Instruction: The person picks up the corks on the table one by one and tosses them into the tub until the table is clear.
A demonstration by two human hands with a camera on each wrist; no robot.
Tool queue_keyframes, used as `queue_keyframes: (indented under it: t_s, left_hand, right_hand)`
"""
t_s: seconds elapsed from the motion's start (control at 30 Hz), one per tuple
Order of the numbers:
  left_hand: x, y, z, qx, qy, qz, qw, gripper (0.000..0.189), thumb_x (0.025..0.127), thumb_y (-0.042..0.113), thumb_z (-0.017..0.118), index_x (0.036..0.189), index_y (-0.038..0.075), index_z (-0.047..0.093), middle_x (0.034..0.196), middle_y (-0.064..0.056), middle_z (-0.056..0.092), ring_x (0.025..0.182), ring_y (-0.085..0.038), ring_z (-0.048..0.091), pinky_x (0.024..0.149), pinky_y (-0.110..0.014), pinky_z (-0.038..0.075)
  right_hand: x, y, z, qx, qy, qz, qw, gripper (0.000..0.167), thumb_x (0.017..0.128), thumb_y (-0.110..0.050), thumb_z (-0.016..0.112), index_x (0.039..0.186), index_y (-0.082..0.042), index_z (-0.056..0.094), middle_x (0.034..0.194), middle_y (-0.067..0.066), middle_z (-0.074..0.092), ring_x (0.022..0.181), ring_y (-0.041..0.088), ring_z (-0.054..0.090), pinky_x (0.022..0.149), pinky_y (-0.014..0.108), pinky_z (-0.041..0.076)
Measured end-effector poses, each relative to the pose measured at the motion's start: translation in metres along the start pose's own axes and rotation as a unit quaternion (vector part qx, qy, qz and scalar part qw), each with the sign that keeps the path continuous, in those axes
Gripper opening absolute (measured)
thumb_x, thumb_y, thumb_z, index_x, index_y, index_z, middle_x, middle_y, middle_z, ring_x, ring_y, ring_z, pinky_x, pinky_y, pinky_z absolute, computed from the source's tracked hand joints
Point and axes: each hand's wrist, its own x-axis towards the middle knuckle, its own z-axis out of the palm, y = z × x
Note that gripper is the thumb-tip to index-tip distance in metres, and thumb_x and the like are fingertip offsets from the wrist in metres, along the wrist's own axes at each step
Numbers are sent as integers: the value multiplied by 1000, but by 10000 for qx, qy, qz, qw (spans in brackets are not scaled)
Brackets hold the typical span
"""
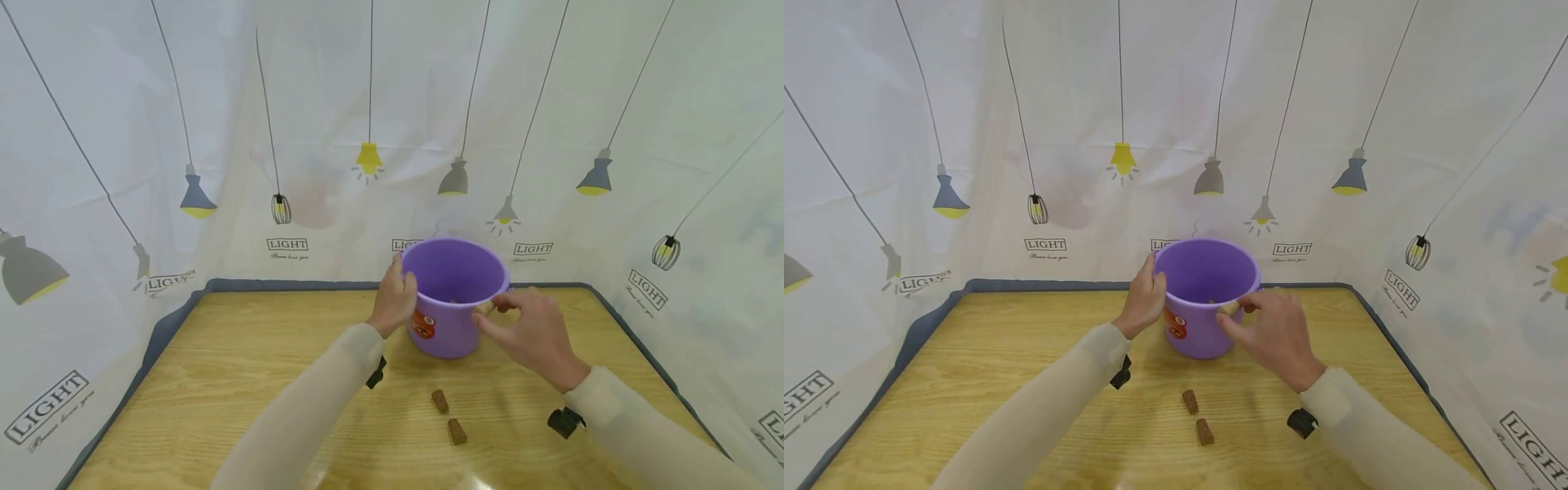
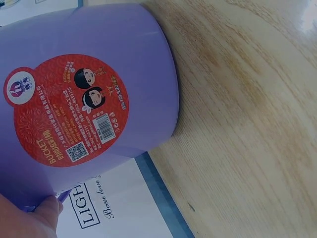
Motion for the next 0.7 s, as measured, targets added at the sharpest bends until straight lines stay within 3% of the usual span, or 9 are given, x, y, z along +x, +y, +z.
queue_keyframes:
  t_s: [0.27, 0.7]
  left_hand:
    - [-1, 2, 0, -6, -29, -13, 10000, 64, 107, 25, 31, 164, 3, 10, 168, -17, 23, 154, -30, 24, 126, -42, 19]
    - [-2, 2, -1, -67, -41, 31, 10000, 64, 108, 25, 29, 164, 3, 9, 168, -17, 22, 154, -31, 24, 126, -42, 20]
  right_hand:
    - [15, -1, -1, -19, 197, 229, 9995, 24, 77, -32, 88, 77, -9, 79, 75, 2, 75, 72, 24, 66, 72, 47, 44]
    - [39, -2, 4, 0, 188, 405, 9990, 25, 81, -33, 83, 78, -8, 79, 72, 1, 73, 68, 22, 62, 75, 49, 44]
